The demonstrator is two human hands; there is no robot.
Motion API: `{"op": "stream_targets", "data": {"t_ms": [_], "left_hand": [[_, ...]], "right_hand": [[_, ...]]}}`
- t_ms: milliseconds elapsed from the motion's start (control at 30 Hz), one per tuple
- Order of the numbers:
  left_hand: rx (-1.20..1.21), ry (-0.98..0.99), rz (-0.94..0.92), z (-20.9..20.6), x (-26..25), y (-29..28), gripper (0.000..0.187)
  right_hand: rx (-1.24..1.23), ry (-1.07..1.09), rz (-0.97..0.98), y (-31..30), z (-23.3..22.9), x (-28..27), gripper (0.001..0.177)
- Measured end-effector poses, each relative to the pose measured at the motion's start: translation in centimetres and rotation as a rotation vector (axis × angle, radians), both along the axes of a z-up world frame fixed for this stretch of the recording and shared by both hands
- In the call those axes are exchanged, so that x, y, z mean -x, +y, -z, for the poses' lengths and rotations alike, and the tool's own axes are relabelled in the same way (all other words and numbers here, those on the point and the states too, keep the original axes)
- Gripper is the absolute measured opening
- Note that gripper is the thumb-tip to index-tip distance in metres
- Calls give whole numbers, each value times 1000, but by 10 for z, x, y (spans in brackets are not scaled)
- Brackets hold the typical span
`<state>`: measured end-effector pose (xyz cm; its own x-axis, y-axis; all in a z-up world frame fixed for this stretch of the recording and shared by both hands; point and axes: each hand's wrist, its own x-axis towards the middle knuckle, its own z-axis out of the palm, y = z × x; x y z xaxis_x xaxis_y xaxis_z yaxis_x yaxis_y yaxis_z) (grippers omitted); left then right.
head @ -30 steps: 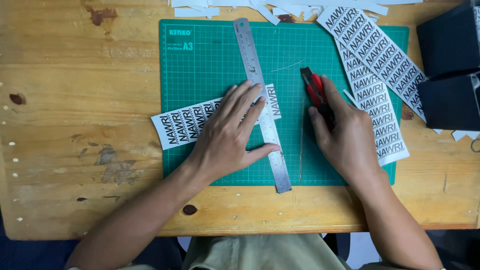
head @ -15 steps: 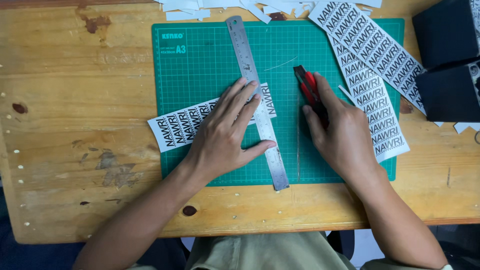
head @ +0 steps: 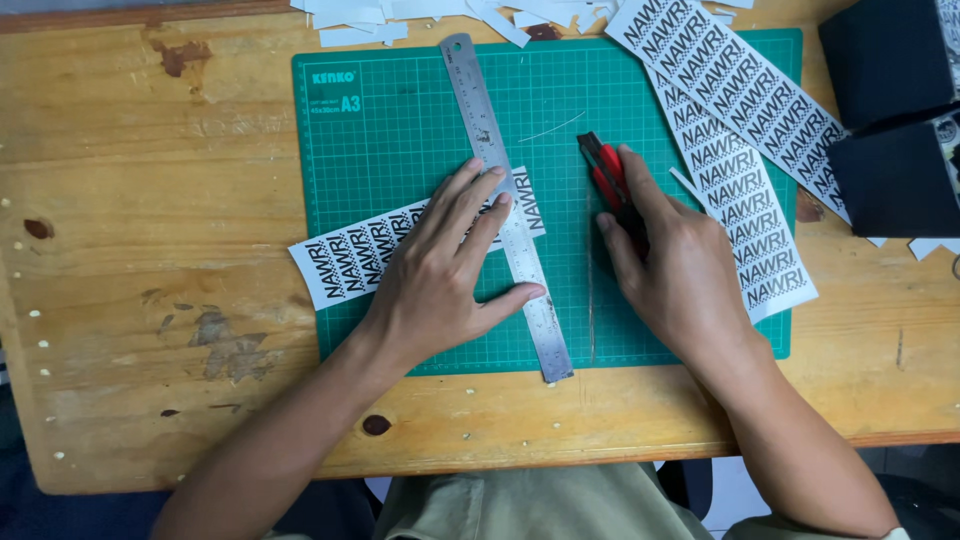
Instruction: The person uses a metal ruler and a red utility knife to cut a sheet of white stickers printed with the text 'NAWRI' on a green cutting mat. They align the ruler along the sticker sheet and slice through the material to separate individual labels, repeating the process for multiple rows.
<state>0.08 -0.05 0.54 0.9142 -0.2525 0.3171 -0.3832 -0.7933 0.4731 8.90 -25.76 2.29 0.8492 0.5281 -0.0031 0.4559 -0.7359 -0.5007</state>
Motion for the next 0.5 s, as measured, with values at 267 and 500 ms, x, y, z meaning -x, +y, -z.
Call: {"op": "stream_targets", "data": {"t_ms": [267, 500], "left_hand": [[-10, -18, 2, -1, -1, -1, 83], [-12, -15, -6, 1, 0, -2, 83]], "right_hand": [[6, 17, 8, 0, -1, 1, 68], [17, 20, 7, -1, 0, 1, 67]]}}
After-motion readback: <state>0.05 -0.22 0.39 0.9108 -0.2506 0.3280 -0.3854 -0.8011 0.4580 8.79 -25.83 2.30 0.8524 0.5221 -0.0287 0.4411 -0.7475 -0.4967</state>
